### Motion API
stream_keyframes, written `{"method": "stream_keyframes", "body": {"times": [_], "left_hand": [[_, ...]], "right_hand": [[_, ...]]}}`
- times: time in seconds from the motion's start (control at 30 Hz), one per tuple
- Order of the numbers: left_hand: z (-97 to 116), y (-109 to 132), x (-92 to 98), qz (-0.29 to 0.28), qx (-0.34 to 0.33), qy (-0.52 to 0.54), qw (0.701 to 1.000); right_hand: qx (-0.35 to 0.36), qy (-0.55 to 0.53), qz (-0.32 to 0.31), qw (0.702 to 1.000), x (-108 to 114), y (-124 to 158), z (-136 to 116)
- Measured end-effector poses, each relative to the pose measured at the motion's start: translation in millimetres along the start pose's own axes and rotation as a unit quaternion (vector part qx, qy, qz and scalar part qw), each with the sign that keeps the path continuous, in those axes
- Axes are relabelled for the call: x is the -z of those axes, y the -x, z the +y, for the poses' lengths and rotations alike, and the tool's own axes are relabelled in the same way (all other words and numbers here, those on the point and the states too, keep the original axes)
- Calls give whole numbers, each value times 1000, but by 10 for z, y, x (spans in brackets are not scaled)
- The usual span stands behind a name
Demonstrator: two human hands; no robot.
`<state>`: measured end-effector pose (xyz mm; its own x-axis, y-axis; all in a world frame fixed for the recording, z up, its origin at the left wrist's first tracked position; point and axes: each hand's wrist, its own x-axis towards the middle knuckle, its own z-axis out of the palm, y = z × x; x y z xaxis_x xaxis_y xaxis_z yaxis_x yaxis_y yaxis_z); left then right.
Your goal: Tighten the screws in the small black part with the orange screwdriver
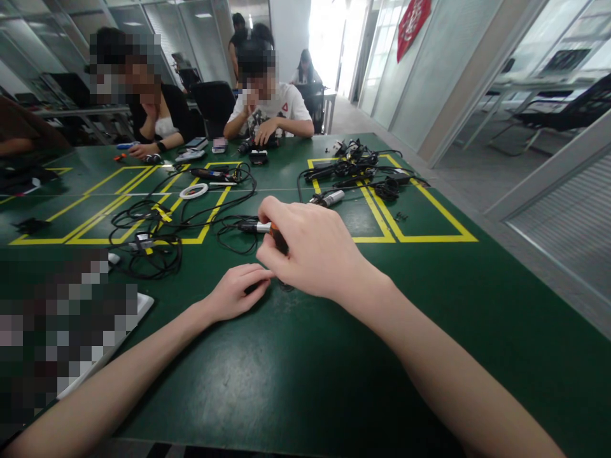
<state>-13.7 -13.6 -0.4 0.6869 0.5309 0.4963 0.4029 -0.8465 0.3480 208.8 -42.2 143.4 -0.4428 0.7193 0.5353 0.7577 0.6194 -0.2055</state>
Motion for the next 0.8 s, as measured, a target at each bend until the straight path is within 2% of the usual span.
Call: {"method": "stream_keyframes", "body": {"times": [0.23, 0.47, 0.8], "left_hand": [[-4, -11, -17, -15, 9, -6, 1000], [16, -16, -8, -17, 16, 3, 1000], [22, -21, -8, -25, 23, 20, 999]], "right_hand": [[-15, 3, -22, 1000, 18, 3, 7], [-8, -12, 5, 1000, -17, 9, 25], [-5, -23, -6, 1000, 24, 10, 14]]}}
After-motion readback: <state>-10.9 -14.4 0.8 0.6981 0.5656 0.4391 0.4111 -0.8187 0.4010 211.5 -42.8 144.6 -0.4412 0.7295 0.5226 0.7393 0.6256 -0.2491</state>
